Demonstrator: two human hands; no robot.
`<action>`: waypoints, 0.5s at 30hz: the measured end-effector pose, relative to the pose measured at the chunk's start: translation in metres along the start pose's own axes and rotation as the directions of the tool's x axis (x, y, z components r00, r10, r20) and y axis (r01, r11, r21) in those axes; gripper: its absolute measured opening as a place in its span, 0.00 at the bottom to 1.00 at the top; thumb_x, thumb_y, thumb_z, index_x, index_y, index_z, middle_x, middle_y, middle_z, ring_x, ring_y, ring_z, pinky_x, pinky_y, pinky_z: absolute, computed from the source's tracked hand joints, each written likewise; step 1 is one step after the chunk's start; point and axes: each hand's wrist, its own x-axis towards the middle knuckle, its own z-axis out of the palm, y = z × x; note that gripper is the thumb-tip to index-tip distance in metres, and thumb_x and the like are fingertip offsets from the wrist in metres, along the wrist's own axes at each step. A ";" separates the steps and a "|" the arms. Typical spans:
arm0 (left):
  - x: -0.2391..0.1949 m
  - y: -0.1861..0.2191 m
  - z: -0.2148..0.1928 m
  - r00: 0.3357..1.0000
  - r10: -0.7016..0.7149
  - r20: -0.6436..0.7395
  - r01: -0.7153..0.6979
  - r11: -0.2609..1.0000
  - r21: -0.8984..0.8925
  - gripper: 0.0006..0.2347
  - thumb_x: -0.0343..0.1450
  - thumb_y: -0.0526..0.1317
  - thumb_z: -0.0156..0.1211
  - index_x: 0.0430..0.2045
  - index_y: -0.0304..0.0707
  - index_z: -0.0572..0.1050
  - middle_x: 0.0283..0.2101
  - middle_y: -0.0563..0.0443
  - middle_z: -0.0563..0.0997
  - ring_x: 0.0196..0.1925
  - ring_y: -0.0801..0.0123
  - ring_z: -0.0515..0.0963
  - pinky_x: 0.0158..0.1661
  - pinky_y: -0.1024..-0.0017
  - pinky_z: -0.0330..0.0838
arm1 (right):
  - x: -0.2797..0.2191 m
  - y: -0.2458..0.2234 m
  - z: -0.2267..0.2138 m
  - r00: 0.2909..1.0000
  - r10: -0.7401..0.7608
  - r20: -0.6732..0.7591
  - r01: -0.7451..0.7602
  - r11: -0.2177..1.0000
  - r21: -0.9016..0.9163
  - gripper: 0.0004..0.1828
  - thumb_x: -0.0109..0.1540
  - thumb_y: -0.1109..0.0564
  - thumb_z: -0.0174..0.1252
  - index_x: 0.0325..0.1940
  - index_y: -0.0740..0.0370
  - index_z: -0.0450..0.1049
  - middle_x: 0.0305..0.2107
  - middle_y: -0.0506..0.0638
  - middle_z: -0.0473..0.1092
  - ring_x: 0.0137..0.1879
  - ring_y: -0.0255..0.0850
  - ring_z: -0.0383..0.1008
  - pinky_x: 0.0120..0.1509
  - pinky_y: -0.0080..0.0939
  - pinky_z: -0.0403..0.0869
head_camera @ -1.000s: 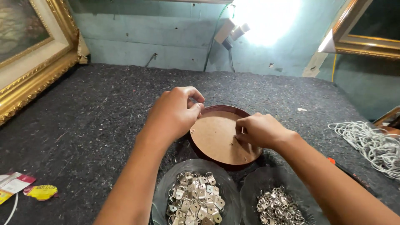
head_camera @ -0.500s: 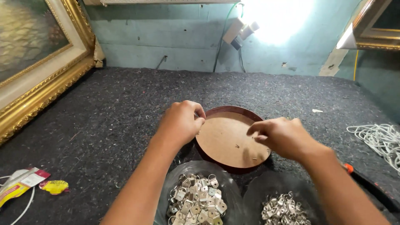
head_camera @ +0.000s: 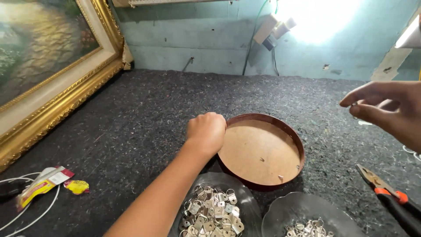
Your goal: Assembling small metal hardware parts by joining hooks and rings together by hand and using pliers.
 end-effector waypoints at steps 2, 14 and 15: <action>0.009 0.000 0.007 1.000 0.006 -0.006 -0.005 0.999 0.036 0.10 0.59 0.26 0.45 0.20 0.43 0.74 0.31 0.50 0.76 0.34 0.56 0.76 0.32 0.63 0.71 | 0.002 0.010 0.001 0.999 -0.039 -0.019 0.039 0.999 0.010 0.09 0.54 0.56 0.57 0.37 0.55 0.77 0.31 0.57 0.73 0.41 0.47 0.74 0.42 0.48 0.73; 0.021 0.002 0.008 0.982 0.119 0.148 -0.138 0.983 0.122 0.11 0.62 0.31 0.45 0.35 0.39 0.72 0.43 0.46 0.71 0.47 0.53 0.70 0.41 0.59 0.69 | -0.005 -0.023 -0.007 0.990 0.105 0.094 -0.074 0.956 -0.285 0.13 0.56 0.43 0.50 0.42 0.39 0.74 0.37 0.47 0.74 0.43 0.44 0.75 0.46 0.44 0.69; 0.021 0.002 0.007 0.980 0.128 0.150 -0.146 0.982 0.120 0.12 0.62 0.34 0.46 0.37 0.40 0.71 0.44 0.47 0.70 0.48 0.53 0.69 0.43 0.59 0.68 | -0.005 -0.024 -0.006 0.990 0.104 0.096 -0.068 0.943 -0.326 0.13 0.56 0.42 0.49 0.42 0.37 0.74 0.36 0.45 0.75 0.42 0.41 0.75 0.46 0.42 0.68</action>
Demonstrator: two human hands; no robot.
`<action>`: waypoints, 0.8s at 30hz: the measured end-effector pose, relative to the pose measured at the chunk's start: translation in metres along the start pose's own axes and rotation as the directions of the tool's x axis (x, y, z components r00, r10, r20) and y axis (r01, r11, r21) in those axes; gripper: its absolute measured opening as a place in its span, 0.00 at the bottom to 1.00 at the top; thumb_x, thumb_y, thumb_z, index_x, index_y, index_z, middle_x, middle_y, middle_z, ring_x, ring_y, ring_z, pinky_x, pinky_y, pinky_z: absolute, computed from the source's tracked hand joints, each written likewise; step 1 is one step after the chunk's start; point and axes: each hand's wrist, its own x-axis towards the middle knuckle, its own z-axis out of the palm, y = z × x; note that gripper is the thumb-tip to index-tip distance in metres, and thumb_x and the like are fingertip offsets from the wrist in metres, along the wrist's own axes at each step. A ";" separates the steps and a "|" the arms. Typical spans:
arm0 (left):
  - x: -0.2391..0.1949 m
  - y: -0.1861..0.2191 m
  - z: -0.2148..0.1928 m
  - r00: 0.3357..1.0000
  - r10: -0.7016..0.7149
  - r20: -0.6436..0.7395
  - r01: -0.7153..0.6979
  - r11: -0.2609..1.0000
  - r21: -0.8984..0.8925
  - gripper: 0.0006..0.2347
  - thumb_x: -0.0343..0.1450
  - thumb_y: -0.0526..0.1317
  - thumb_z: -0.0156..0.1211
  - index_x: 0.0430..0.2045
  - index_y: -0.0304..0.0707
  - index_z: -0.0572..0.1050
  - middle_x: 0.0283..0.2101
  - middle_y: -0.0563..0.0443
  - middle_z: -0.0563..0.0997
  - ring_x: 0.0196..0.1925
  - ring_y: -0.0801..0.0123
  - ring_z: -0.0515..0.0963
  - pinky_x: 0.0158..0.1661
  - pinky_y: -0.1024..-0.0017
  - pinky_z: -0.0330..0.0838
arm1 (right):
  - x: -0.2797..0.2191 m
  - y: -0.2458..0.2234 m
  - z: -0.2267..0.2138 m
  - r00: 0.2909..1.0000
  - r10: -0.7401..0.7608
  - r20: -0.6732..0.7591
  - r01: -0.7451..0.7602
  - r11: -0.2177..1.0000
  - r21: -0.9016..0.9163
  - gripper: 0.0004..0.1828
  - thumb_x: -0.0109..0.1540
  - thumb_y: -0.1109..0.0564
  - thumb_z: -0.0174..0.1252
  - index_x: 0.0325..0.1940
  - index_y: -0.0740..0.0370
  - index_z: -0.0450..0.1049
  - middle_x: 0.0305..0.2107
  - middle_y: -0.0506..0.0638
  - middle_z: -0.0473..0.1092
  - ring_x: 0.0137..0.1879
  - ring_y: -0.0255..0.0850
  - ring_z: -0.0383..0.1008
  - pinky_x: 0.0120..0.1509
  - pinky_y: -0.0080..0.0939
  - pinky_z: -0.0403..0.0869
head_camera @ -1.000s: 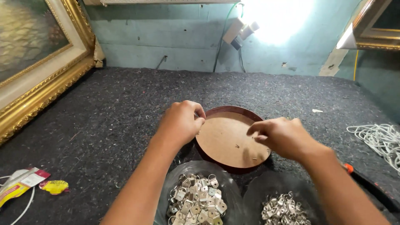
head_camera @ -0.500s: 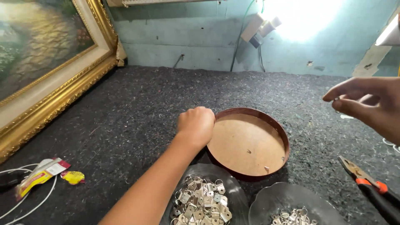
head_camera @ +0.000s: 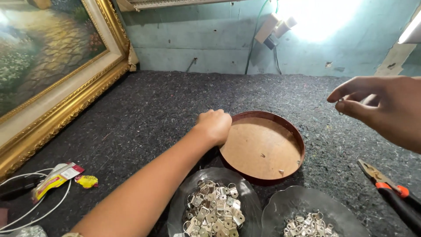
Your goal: Assembling small metal hardware parts by joining hooks and rings together by hand and using pliers.
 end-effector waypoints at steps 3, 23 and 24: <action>-0.008 -0.003 -0.022 0.998 -0.022 -0.064 0.021 1.000 -0.015 0.07 0.61 0.30 0.52 0.28 0.40 0.75 0.37 0.48 0.74 0.42 0.56 0.74 0.38 0.62 0.71 | 0.001 0.002 0.002 0.999 -0.034 -0.019 0.034 0.999 0.012 0.14 0.55 0.42 0.51 0.42 0.38 0.74 0.36 0.46 0.75 0.40 0.42 0.76 0.45 0.43 0.69; -0.018 -0.002 -0.040 0.987 0.054 0.151 -0.035 0.991 -0.130 0.04 0.56 0.45 0.65 0.16 0.52 0.77 0.25 0.62 0.78 0.35 0.75 0.75 0.32 0.72 0.68 | 0.003 0.000 0.010 0.998 -0.056 -0.002 0.056 0.997 -0.045 0.13 0.56 0.41 0.49 0.43 0.35 0.73 0.35 0.43 0.75 0.41 0.40 0.76 0.45 0.41 0.69; -0.018 -0.001 -0.038 0.992 0.044 0.119 -0.025 0.987 -0.158 0.07 0.55 0.47 0.67 0.16 0.51 0.77 0.24 0.61 0.79 0.34 0.74 0.76 0.31 0.72 0.68 | 0.004 0.001 0.010 0.998 -0.064 -0.016 0.063 0.997 -0.047 0.13 0.55 0.40 0.50 0.42 0.35 0.73 0.34 0.42 0.76 0.41 0.39 0.77 0.46 0.40 0.68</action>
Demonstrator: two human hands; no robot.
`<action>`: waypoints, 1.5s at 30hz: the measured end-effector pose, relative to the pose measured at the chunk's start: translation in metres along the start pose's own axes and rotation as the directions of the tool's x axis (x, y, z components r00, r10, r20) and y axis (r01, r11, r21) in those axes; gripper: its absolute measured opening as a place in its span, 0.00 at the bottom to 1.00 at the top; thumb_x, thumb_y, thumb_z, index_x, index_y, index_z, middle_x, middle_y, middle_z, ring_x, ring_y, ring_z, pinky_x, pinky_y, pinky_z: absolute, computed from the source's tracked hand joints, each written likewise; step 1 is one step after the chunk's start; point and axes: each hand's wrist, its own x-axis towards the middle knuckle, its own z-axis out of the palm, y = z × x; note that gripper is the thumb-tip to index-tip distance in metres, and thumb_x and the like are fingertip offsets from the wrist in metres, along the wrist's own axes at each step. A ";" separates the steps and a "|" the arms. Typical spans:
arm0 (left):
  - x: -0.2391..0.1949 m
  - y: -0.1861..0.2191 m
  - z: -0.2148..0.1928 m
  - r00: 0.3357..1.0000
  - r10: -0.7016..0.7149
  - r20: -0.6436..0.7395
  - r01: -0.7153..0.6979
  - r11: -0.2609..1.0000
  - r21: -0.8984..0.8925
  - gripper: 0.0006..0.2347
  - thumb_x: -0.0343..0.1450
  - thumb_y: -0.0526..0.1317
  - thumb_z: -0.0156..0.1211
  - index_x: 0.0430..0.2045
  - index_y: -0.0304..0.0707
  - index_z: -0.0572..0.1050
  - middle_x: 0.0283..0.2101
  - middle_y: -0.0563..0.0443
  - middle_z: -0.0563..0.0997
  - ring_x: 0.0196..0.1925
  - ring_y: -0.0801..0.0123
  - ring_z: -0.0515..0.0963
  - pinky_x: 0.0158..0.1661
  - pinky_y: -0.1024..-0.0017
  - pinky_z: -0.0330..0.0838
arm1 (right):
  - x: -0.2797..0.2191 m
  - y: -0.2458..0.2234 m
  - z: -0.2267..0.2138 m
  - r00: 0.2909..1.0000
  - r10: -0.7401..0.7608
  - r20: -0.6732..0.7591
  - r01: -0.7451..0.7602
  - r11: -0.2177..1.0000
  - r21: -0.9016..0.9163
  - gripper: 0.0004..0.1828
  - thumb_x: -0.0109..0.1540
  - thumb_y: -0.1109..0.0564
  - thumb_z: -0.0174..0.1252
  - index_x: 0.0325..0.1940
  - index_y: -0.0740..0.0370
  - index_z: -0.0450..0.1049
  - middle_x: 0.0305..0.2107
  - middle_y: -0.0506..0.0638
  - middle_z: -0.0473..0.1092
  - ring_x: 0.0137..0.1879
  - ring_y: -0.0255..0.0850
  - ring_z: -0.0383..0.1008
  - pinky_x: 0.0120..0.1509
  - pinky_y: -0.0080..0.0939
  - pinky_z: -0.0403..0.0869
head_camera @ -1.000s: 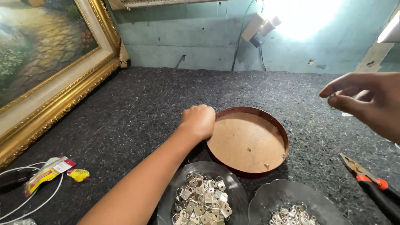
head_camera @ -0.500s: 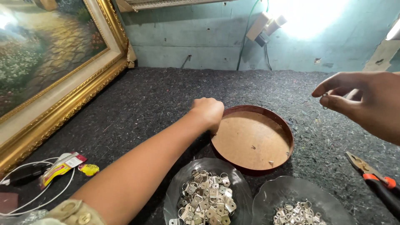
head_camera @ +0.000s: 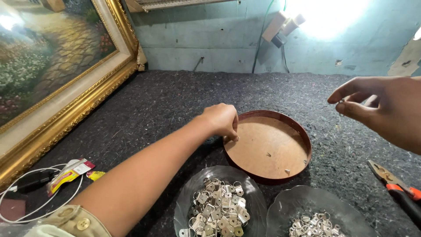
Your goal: Assembling small metal hardware parts by joining hooks and rings together by hand and using pliers.
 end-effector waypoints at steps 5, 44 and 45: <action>0.004 0.003 0.006 1.000 -0.008 -0.018 0.007 0.996 -0.091 0.04 0.55 0.41 0.66 0.16 0.51 0.76 0.29 0.61 0.78 0.38 0.72 0.75 0.37 0.69 0.67 | -0.003 -0.006 -0.001 1.000 0.023 0.014 -0.023 0.999 -0.028 0.14 0.56 0.40 0.48 0.43 0.34 0.73 0.36 0.42 0.75 0.42 0.38 0.76 0.44 0.39 0.68; -0.079 0.041 -0.006 0.910 0.211 -0.358 -0.415 0.498 -0.762 0.02 0.62 0.35 0.57 0.24 0.42 0.73 0.28 0.55 0.75 0.29 0.74 0.70 0.28 0.80 0.68 | -0.035 -0.065 -0.041 0.997 0.079 0.012 -0.080 0.979 0.188 0.11 0.53 0.47 0.55 0.39 0.45 0.75 0.33 0.41 0.75 0.40 0.38 0.74 0.44 0.41 0.67; -0.096 0.048 -0.010 0.924 0.078 -0.375 -0.372 0.415 -0.830 0.00 0.63 0.36 0.58 0.22 0.44 0.73 0.25 0.59 0.74 0.23 0.77 0.66 0.20 0.78 0.63 | -0.039 -0.066 -0.043 0.996 0.085 -0.025 -0.078 0.973 0.215 0.11 0.53 0.47 0.55 0.37 0.45 0.76 0.31 0.40 0.76 0.39 0.36 0.74 0.43 0.39 0.66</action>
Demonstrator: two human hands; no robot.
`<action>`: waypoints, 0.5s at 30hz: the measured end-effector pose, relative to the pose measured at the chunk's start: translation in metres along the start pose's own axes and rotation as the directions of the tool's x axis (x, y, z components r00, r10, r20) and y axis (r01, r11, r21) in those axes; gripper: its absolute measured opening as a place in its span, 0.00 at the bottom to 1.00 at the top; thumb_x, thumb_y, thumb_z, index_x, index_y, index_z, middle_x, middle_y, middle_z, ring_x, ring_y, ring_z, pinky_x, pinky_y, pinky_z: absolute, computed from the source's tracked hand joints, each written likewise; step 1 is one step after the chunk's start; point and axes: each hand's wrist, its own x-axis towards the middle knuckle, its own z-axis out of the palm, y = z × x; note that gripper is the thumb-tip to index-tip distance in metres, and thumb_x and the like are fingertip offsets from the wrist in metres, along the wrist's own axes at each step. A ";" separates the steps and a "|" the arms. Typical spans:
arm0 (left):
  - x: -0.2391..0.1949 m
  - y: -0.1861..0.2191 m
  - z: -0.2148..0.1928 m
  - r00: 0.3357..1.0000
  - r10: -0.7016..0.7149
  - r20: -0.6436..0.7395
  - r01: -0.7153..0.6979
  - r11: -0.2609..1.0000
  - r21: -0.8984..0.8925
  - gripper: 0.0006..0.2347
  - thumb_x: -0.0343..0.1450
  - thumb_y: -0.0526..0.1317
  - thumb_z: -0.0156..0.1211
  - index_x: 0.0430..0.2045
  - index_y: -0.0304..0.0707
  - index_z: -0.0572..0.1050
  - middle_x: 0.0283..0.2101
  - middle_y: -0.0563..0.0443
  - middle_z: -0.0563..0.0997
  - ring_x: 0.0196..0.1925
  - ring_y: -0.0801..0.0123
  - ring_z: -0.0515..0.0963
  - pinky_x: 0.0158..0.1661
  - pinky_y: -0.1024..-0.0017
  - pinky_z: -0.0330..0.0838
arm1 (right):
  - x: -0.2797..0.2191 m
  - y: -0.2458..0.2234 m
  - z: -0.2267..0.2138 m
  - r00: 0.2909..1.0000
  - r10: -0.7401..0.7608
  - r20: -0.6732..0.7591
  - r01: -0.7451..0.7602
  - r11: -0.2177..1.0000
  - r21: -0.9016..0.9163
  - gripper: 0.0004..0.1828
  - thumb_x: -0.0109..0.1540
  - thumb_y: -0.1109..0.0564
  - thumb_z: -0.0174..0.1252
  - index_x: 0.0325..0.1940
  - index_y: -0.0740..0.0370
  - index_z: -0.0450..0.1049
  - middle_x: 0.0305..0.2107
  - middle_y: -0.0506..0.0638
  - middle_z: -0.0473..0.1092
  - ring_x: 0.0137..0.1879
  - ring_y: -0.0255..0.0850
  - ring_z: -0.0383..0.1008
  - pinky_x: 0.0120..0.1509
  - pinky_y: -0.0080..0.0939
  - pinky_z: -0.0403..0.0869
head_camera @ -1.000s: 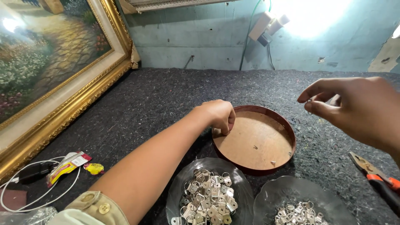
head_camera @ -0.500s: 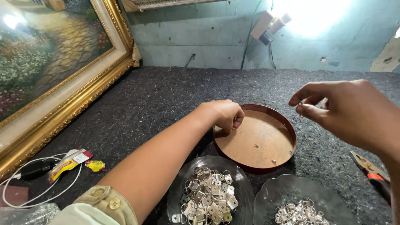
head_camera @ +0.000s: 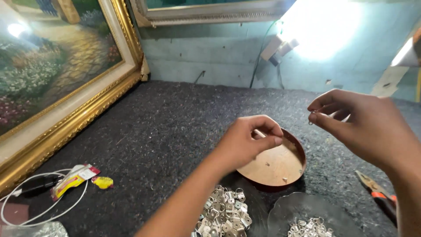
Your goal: Assembling small metal hardware parts by joining hooks and rings together by hand and using pliers.
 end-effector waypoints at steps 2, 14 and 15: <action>-0.022 0.016 -0.002 0.996 0.032 -0.079 -0.041 0.993 -0.113 0.00 0.62 0.36 0.57 0.22 0.43 0.73 0.27 0.58 0.75 0.28 0.76 0.69 0.19 0.77 0.65 | -0.010 -0.006 -0.009 0.999 0.010 -0.039 -0.010 1.000 0.004 0.10 0.53 0.48 0.55 0.36 0.46 0.76 0.30 0.41 0.76 0.38 0.37 0.74 0.41 0.38 0.66; -0.074 0.051 -0.025 0.969 0.056 -0.239 -0.136 0.933 -0.333 0.05 0.57 0.36 0.61 0.23 0.42 0.77 0.21 0.54 0.78 0.27 0.78 0.75 0.27 0.79 0.67 | -0.101 -0.061 -0.031 0.942 0.027 -0.334 0.024 0.989 0.149 0.05 0.50 0.53 0.58 0.27 0.51 0.78 0.23 0.40 0.76 0.28 0.33 0.73 0.35 0.34 0.74; -0.074 0.051 -0.024 0.965 0.046 -0.259 -0.137 0.929 -0.343 0.07 0.56 0.36 0.62 0.24 0.42 0.75 0.20 0.54 0.79 0.26 0.77 0.75 0.34 0.78 0.68 | -0.106 -0.062 -0.028 0.934 0.023 -0.358 0.053 0.978 0.201 0.05 0.49 0.55 0.59 0.28 0.53 0.78 0.23 0.40 0.74 0.27 0.32 0.70 0.31 0.35 0.73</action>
